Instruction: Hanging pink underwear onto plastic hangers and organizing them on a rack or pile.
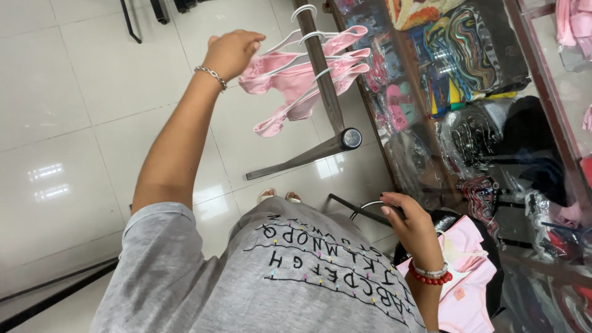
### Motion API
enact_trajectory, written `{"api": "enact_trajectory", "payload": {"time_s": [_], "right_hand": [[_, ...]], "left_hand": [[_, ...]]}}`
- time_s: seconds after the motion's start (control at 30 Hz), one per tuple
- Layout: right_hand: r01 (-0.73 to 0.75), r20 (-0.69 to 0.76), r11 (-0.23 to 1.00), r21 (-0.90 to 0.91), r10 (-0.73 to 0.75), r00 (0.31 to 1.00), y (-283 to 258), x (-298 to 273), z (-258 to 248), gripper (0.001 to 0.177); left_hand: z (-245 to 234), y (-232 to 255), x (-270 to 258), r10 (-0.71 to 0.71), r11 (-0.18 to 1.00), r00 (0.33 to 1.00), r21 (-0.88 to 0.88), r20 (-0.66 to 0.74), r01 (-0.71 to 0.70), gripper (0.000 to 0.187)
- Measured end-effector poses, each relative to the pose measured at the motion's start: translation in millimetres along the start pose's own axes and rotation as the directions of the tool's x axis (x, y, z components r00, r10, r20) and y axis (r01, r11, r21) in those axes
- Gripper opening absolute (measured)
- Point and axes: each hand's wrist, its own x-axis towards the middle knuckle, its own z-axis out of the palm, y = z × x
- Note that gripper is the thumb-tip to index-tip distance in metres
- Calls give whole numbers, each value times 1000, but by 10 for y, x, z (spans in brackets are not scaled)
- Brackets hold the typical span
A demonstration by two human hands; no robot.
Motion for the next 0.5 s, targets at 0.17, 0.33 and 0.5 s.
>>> {"api": "enact_trajectory", "payload": {"time_s": [0.17, 0.33, 0.5], "right_hand": [[-9, 21, 1000, -7, 9, 1000, -67, 12, -16, 29], [25, 79, 999, -44, -22, 997, -95, 63, 22, 32], [51, 95, 998, -39, -47, 994, -166, 41, 34, 33]], "left_hand": [[-98, -179, -155, -53, 999, 997, 2, -50, 53, 31], [93, -195, -240, -28, 999, 994, -19, -109, 26, 36], [-35, 34, -504, 94, 966, 738, -117, -668, -229, 26]]}}
